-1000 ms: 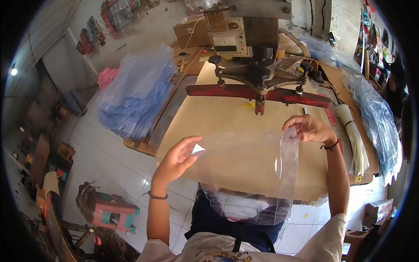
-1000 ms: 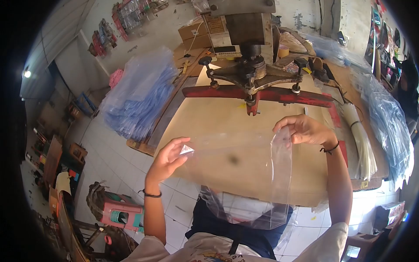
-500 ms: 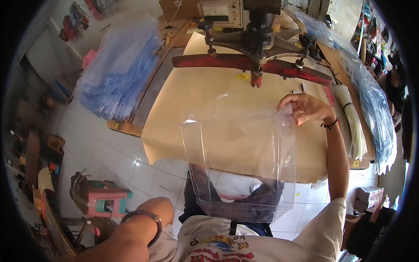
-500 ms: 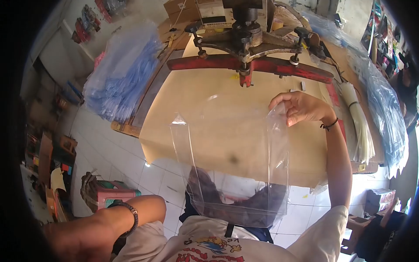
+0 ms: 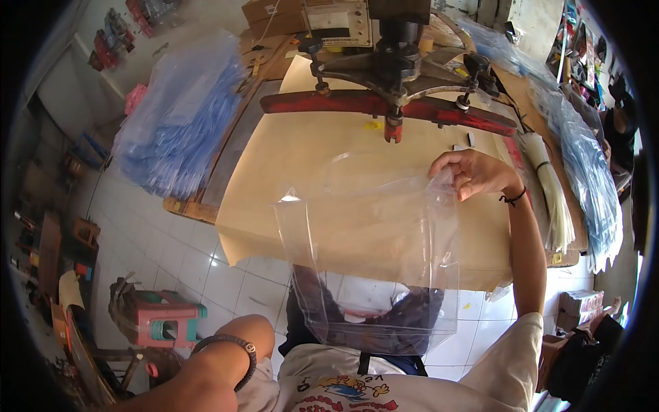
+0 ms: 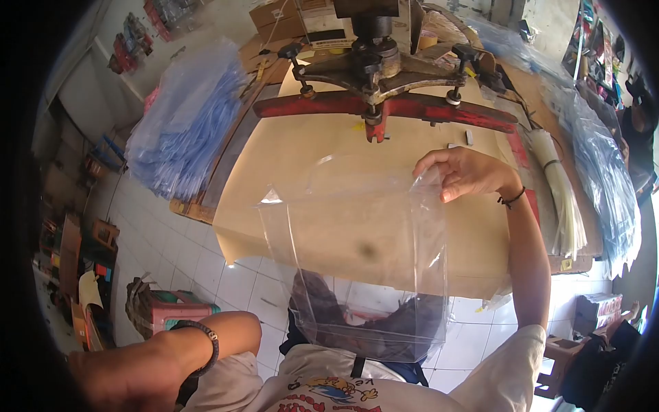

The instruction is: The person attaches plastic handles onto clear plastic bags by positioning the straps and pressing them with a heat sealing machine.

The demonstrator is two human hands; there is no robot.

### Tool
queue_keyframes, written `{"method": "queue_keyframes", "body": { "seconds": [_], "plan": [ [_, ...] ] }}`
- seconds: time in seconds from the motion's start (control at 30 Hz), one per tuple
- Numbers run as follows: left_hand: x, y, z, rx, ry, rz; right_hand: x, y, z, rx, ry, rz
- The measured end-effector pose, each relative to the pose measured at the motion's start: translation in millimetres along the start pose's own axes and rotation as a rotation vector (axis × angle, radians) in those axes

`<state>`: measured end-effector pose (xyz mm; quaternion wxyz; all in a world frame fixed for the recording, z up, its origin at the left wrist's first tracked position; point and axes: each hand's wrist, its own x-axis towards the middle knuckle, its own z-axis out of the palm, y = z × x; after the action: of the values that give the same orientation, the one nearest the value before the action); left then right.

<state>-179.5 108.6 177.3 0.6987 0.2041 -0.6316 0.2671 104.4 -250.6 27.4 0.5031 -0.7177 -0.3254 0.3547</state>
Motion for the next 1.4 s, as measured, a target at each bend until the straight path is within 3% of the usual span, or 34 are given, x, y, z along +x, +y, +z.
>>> {"method": "queue_keyframes", "body": {
  "seconds": [0.17, 0.27, 0.4, 0.47, 0.53, 0.67, 0.73, 0.8, 1.03, 1.13, 1.3, 1.4],
  "plan": [
    [-10.7, -52.2, -16.5, 0.003, -0.156, 0.049, 1.2, 4.5, 0.1, 0.035, -0.002, -0.009],
    [-9.8, -49.4, -16.5, -0.064, -0.153, 0.026, 2.0, 5.0, 0.5, 0.062, -0.001, -0.020],
    [-12.2, -45.3, -10.2, 0.143, -0.064, 0.187, 2.6, 4.2, 1.7, 0.078, -0.003, -0.040],
    [-25.2, -34.6, -25.6, 0.225, -0.053, 0.047, 1.8, 3.6, -2.7, 0.013, -0.014, -0.022],
    [-46.0, -23.0, -54.2, 0.534, 0.029, -0.208, -0.9, 10.1, -1.9, -0.019, -0.005, -0.024],
    [-106.1, -36.7, -129.8, 1.187, 0.262, -0.999, -2.5, 10.5, 0.0, -0.042, 0.055, -0.152],
    [-140.6, -40.6, -159.7, 1.433, 0.203, -1.371, -2.6, 5.8, 6.4, -0.039, 0.060, -0.153],
    [-160.2, -44.9, -164.9, 1.334, 0.283, -1.455, -5.8, 0.1, 6.2, -0.047, 0.061, -0.060],
    [-142.6, -32.3, -162.4, 0.982, 0.408, -1.761, -6.8, 1.1, 9.4, -0.103, 0.061, -0.178],
    [-147.5, -32.9, -148.9, 0.868, 0.702, -1.484, -9.0, -12.3, 22.3, -0.099, 0.096, -0.203],
    [-167.0, -24.4, -137.5, 0.824, 0.784, -1.294, -3.8, -25.1, 52.8, 0.086, 0.180, -0.049],
    [-163.4, -8.1, -130.2, 0.704, 0.855, -1.278, -3.9, -33.3, 83.5, -0.112, 0.328, 0.078]
  ]
}}
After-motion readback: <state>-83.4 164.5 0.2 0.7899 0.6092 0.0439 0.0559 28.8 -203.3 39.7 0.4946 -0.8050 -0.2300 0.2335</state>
